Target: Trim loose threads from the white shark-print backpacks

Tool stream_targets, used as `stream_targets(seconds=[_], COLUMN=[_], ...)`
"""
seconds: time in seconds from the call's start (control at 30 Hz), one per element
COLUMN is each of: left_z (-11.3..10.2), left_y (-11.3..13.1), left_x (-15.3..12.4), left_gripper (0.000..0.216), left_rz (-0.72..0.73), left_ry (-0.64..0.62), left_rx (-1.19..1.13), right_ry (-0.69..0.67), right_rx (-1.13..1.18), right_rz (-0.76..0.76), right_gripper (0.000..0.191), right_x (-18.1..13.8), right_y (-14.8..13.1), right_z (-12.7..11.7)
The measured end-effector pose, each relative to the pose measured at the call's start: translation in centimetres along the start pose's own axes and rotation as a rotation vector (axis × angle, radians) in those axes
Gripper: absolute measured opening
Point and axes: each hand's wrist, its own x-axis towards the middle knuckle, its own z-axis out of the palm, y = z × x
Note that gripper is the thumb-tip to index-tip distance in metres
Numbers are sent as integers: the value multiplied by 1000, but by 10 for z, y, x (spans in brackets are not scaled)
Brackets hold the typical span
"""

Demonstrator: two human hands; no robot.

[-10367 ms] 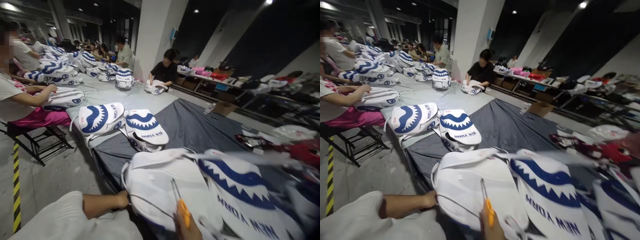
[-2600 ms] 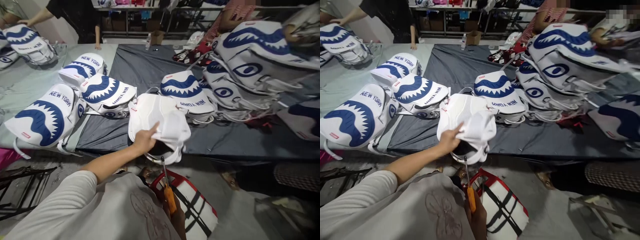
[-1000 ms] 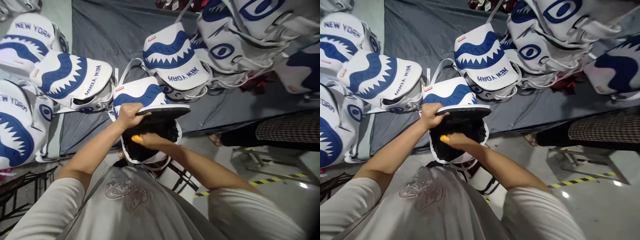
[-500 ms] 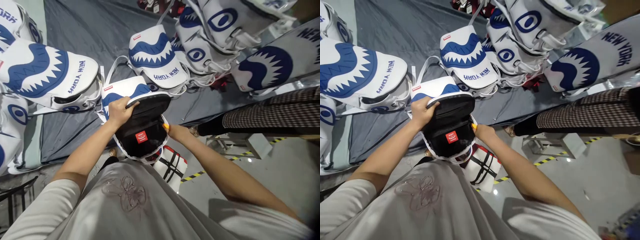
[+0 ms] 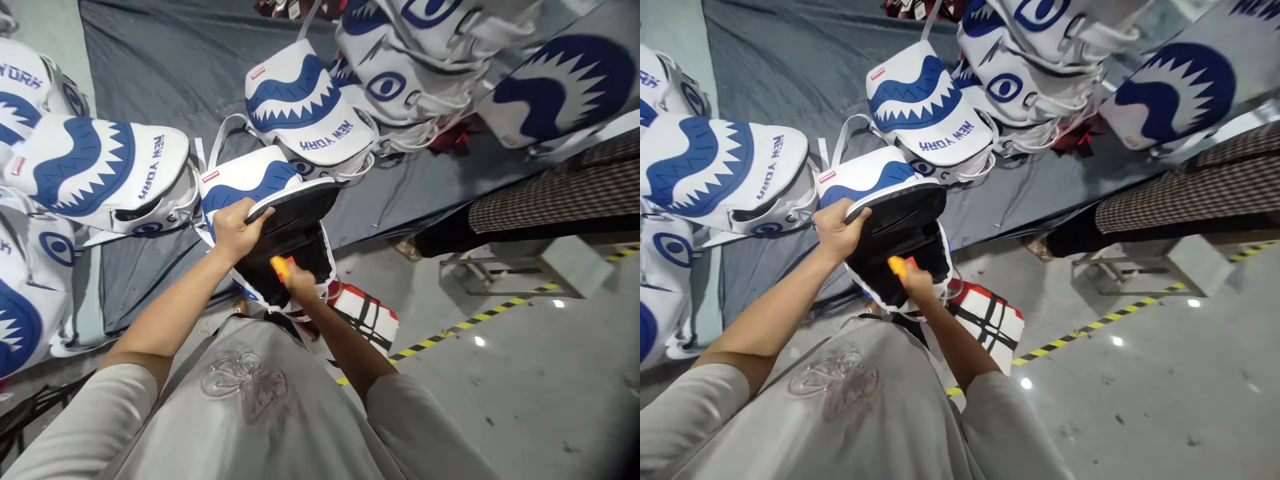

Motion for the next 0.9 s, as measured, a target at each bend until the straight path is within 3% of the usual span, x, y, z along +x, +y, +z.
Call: stream_targets(seconds=[0.13,0.3,0.47,0.6,0.73,0.9], left_z=[-5,3,10,5,1,0], left_y=[-5,-12,-46,-61,-68,-76], left_x=[10,36,51,38,23,5], left_gripper=[56,54,50,42,32,32], left_rz=[35,133,63,-25,37,-56], left_ry=[34,-91,-101,-72,-52,-164], left_rx=[101,101,104,160,170,293], right_ry=[114,163,193,158,113,-1], right_rx=[101,196,208,182,151,120], right_rz=[171,137,121,116,122,118], right_gripper=[53,49,46,43,45,44], right_x=[9,2,9,14,12,12], right_y=[15,2,-2,-2,-6,-5], right_z=[9,8,-1,0,-2,-36])
